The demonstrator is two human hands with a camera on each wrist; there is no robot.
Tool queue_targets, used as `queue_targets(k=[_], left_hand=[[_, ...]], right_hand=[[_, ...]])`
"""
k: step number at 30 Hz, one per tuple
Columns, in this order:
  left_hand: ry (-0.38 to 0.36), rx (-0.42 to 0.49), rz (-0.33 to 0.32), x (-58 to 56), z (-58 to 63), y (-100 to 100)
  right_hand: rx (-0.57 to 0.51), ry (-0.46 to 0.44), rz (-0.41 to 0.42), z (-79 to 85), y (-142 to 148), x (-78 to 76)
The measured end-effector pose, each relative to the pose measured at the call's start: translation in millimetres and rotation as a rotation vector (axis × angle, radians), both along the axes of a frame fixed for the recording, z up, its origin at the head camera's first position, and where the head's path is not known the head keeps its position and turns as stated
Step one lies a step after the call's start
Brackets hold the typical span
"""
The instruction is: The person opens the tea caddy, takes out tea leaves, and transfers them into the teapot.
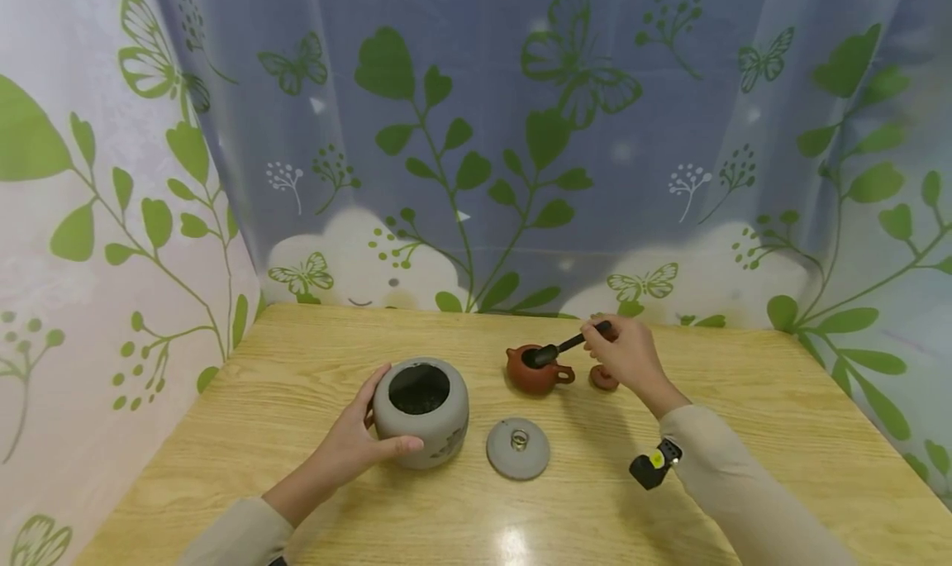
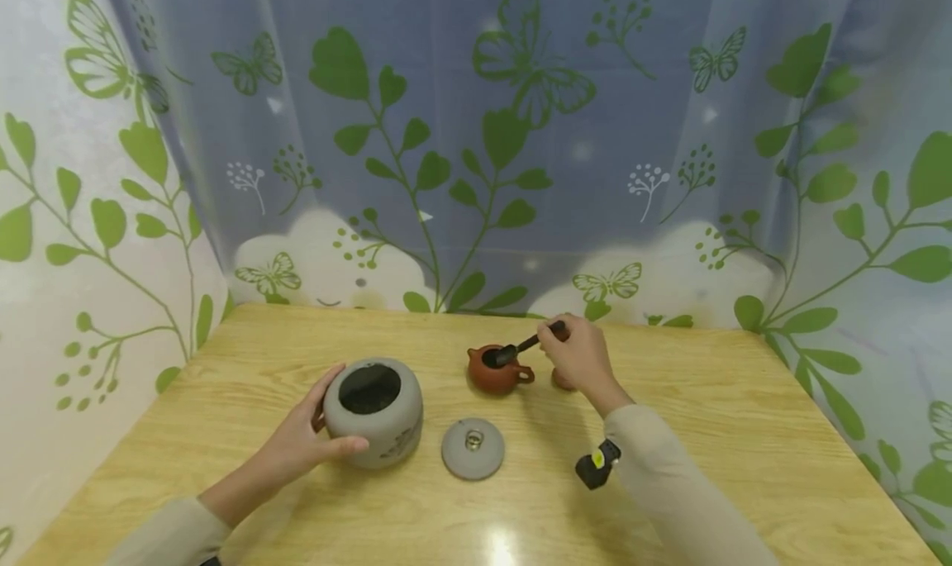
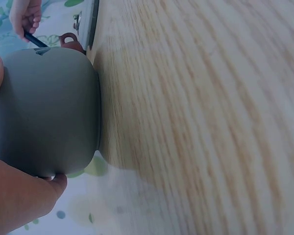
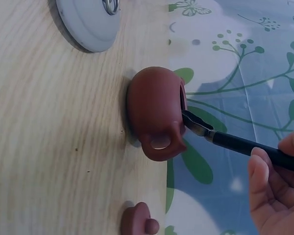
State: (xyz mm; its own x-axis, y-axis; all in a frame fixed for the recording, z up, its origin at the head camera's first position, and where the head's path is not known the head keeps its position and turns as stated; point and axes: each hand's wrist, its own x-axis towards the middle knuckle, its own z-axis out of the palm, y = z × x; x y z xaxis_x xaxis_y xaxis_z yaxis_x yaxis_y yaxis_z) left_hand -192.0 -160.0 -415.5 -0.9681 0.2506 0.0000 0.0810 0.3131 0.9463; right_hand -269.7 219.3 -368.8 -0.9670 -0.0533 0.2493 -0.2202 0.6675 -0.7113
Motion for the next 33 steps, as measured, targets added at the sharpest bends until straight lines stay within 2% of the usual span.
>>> queue_targets(k=[5, 10, 13, 20, 24, 33], left_hand=[[0.002, -0.002, 0.002, 0.1, -0.5, 0], [0.006, 0.001, 0.001, -0.3, -0.6, 0], [0.016, -0.009, 0.0, -0.9, -1.0, -1], [0.016, -0.003, 0.002, -2.7, -2.9, -1], [0.017, 0.001, 0.0, -3.2, -3.0, -1], [0.015, -0.004, -0.006, -2.5, -1.8, 0]], right_hand=[[-0.134, -0.045, -0.023, -4.4, 7, 8.1], [-0.319, -0.102, -0.033, -10.2, 18, 17.7], [-0.427, -0.132, -0.013, -14.1, 25, 24.3], [-0.599, -0.244, 0.02, -24.6, 38, 48.6], [-0.625, -0.279, 0.029, -35.0, 45, 62.0], [-0.565, -0.392, 0.005, -52.6, 57, 82.9]])
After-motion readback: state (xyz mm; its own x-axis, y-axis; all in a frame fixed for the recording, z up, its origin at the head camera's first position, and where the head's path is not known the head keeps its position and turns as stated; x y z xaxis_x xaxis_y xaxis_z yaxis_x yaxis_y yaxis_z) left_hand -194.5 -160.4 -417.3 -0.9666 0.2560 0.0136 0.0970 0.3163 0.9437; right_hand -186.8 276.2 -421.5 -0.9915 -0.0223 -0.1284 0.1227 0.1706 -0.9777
